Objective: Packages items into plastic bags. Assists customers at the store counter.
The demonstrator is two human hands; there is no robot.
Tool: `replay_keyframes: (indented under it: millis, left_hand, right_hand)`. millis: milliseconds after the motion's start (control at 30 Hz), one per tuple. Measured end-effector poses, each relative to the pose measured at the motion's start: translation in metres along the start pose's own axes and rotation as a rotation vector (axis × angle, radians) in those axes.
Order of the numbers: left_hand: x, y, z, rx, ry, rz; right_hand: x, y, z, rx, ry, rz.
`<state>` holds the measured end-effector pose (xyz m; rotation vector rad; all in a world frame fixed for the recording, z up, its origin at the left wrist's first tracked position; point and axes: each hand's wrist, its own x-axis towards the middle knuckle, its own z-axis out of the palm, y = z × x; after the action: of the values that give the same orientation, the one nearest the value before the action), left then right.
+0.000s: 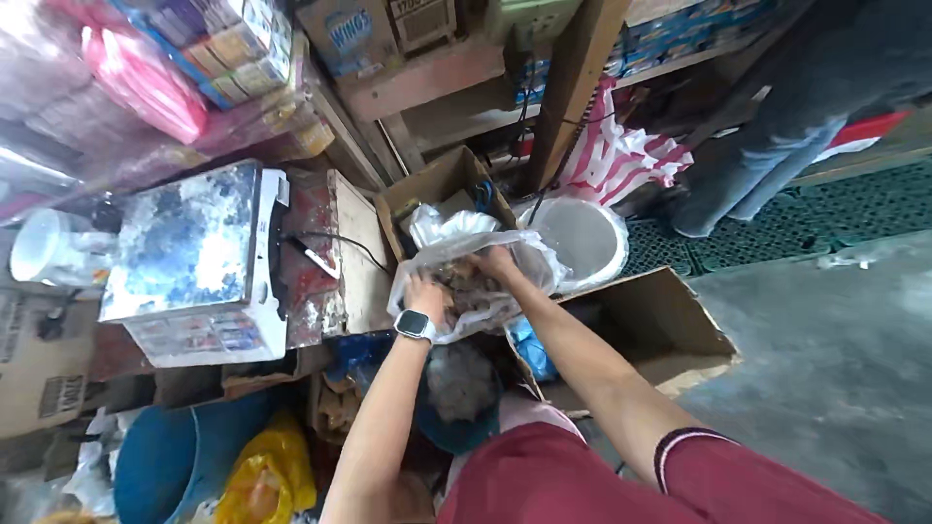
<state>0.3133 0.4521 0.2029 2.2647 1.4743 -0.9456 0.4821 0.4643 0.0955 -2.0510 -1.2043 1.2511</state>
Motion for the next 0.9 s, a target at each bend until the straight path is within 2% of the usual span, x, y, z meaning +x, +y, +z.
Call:
replay_keyframes:
  millis: [133, 200, 267, 333, 400, 433, 467, 567, 600, 700, 767, 833, 900]
  left_hand:
    - [0.013, -0.033, -0.019, 0.084, 0.239, -0.049]
    - [0.013, -0.041, -0.023, 0.088, 0.309, -0.054]
    - [0.014, -0.044, -0.021, 0.051, 0.335, -0.052]
    - [0.014, -0.042, -0.013, -0.063, 0.339, -0.064]
    - [0.015, -0.036, -0.007, -0.195, 0.307, -0.102]
    - [0.015, -0.034, -0.005, -0.252, 0.298, -0.116]
    - [0.015, -0.031, -0.003, -0.297, 0.29, -0.122]
    - [0.008, -0.025, -0.005, -0.388, 0.3, -0.085]
    - [0.003, -0.023, -0.009, -0.402, 0.318, -0.06]
    - [-0.018, -0.021, -0.023, -0.475, 0.472, 0.04]
    - [-0.029, -0.022, -0.031, -0.505, 0.488, 0.061]
    - [-0.037, -0.027, -0.033, -0.514, 0.468, 0.026]
    - [-0.042, -0.035, -0.033, -0.536, 0.453, -0.026]
  right_hand:
    - [-0.01, -0.011, 0.016, 0.005, -0.231, -0.001]
    - [-0.024, -0.003, 0.024, 0.026, -0.213, -0.109]
    - [-0.051, 0.01, 0.026, 0.015, -0.258, -0.23]
    - [-0.079, 0.027, 0.029, -0.086, -0.404, -0.351]
    - [-0.098, 0.028, 0.023, -0.229, -0.583, -0.34]
    - [-0.099, 0.023, 0.018, -0.253, -0.606, -0.306]
    - [-0.096, 0.016, 0.012, -0.231, -0.554, -0.275]
    - [-0.064, -0.019, -0.005, -0.071, -0.244, -0.148]
    - [-0.048, -0.028, -0.008, -0.078, -0.2, -0.122]
    - [-0.008, -0.037, -0.008, -0.258, -0.241, -0.14]
    - [0.017, -0.03, 0.001, -0.391, -0.202, -0.214]
    - [0.021, -0.028, 0.007, -0.469, -0.152, -0.282]
    - [0.004, -0.028, 0.01, -0.48, -0.152, -0.317]
